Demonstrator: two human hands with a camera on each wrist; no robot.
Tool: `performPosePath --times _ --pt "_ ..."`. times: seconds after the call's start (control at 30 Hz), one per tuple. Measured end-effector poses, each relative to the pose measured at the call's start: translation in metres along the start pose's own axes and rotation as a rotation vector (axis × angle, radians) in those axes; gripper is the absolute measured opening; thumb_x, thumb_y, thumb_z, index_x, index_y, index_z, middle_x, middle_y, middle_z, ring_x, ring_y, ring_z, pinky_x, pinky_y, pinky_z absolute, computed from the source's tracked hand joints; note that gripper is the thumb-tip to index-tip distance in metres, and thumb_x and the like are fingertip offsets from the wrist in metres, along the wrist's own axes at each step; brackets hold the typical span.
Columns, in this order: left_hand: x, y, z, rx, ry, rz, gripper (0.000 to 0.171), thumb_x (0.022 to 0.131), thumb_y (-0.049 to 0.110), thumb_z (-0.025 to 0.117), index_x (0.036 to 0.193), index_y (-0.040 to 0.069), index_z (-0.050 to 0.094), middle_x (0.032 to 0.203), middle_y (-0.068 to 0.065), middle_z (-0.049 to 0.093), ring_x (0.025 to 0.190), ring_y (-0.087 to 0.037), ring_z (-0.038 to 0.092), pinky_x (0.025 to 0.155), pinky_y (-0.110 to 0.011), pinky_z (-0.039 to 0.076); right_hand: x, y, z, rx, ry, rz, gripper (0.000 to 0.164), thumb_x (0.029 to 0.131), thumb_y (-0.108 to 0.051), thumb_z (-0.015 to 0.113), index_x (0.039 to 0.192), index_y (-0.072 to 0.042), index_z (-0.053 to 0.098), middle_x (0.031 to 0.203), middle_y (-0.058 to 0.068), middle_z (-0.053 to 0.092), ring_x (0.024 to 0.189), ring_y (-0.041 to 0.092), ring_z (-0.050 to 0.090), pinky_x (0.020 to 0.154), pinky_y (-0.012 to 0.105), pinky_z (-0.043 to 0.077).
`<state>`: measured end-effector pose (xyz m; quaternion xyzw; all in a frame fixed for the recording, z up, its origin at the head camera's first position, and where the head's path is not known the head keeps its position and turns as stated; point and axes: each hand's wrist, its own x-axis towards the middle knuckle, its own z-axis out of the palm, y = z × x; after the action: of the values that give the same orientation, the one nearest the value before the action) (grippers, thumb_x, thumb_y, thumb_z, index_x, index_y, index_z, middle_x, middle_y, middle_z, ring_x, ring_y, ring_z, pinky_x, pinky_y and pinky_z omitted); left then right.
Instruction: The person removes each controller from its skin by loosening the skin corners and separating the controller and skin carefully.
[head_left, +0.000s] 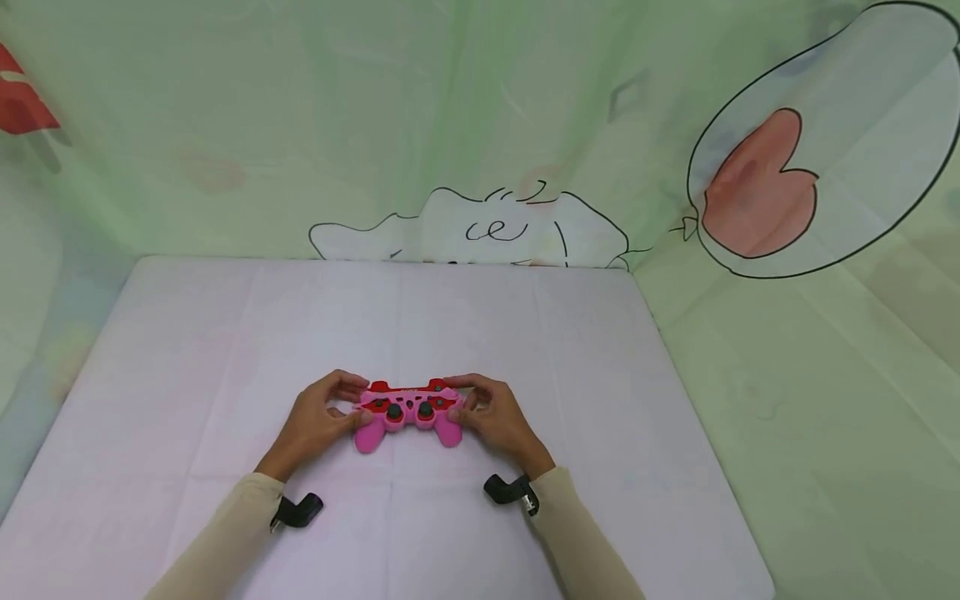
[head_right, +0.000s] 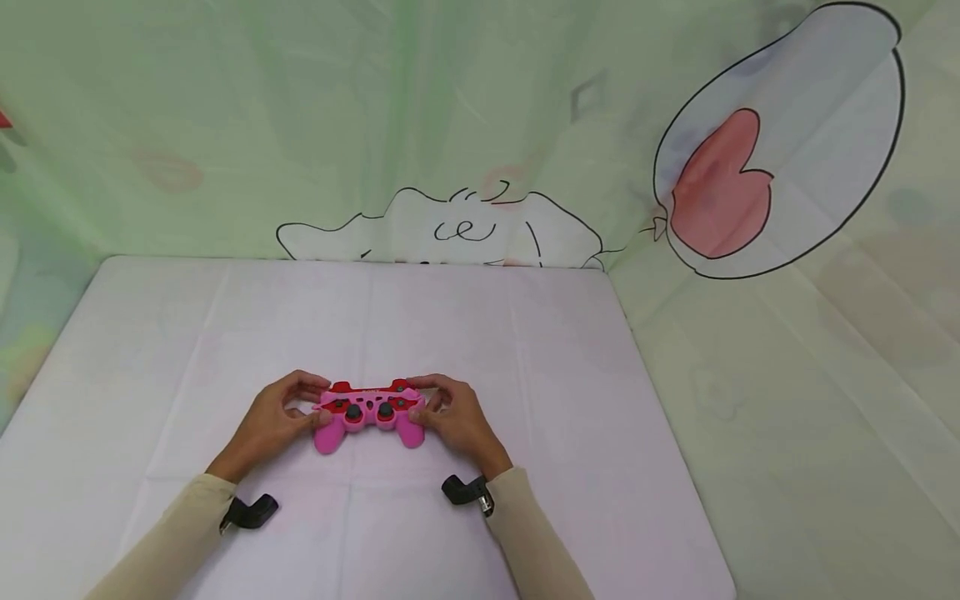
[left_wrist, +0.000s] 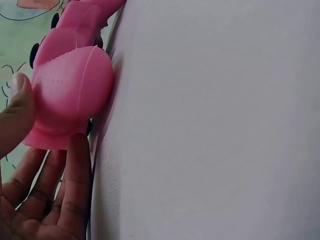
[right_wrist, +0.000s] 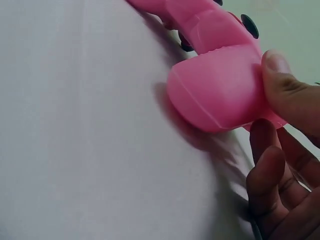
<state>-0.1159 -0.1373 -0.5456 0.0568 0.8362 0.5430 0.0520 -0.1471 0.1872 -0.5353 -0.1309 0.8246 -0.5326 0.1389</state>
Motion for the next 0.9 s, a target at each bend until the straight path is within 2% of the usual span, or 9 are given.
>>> performPosePath --times 0.07,0.17,0.37,0.5,0.73,0.9 --pt "-0.0037 -0.0002 0.0001 -0.022 0.002 -0.009 0.051 0.085 0.026 0.092 0.130 0.015 0.069 0.120 -0.010 0.076 0.092 -0.017 0.071 0.073 -0.021 0.058 -0.0036 0.0022 0.0001 -0.008 0.008 -0.005 0.050 0.090 -0.014 0.086 0.135 -0.031 0.073 0.080 0.009 0.066 0.076 0.019 0.060 0.066 0.023 0.045" --pt "-0.0082 -0.0002 0.0006 -0.050 0.013 -0.011 0.051 0.085 0.026 0.092 0.129 0.015 0.072 0.120 -0.012 0.075 0.080 -0.015 0.070 0.071 -0.021 0.059 -0.0069 0.0046 0.0020 0.005 0.044 -0.020 0.049 0.088 -0.012 0.087 0.132 -0.030 0.075 0.081 0.009 0.066 0.073 0.019 0.059 0.058 0.021 0.043" --pt "-0.0095 0.0002 0.0035 -0.065 0.069 -0.024 0.043 0.083 0.024 0.094 0.121 0.019 0.075 0.111 -0.008 0.076 0.081 -0.015 0.068 0.068 -0.021 0.057 -0.0106 0.0052 0.0079 0.055 0.143 -0.013 0.039 0.086 -0.008 0.089 0.121 -0.021 0.078 0.078 0.009 0.065 0.062 0.011 0.054 0.056 0.019 0.042" --pt "-0.0094 0.0024 0.0036 -0.048 0.090 -0.033 0.040 0.082 0.023 0.095 0.116 0.019 0.075 0.103 -0.006 0.076 0.086 -0.016 0.066 0.065 -0.021 0.053 -0.0111 0.0039 0.0095 0.072 0.163 0.002 0.036 0.085 -0.007 0.089 0.117 -0.016 0.076 0.078 0.010 0.065 0.063 0.011 0.055 0.056 0.020 0.044" --pt "-0.0057 0.0004 0.0016 -0.007 0.059 -0.016 0.034 0.084 0.018 0.092 0.108 0.016 0.068 0.093 -0.004 0.072 0.091 -0.017 0.065 0.066 -0.021 0.049 -0.0064 0.0049 0.0048 0.054 0.098 0.014 0.031 0.087 -0.008 0.087 0.112 -0.016 0.071 0.075 0.006 0.065 0.066 0.014 0.057 0.060 0.021 0.044" --pt "-0.0029 -0.0009 0.0012 -0.005 0.042 -0.003 0.031 0.084 0.015 0.091 0.103 0.017 0.067 0.091 -0.004 0.069 0.088 -0.016 0.064 0.067 -0.021 0.049 -0.0013 0.0049 0.0004 0.059 0.025 -0.001 0.027 0.087 -0.007 0.087 0.107 -0.013 0.069 0.064 0.001 0.054 0.059 0.010 0.049 0.058 0.021 0.039"
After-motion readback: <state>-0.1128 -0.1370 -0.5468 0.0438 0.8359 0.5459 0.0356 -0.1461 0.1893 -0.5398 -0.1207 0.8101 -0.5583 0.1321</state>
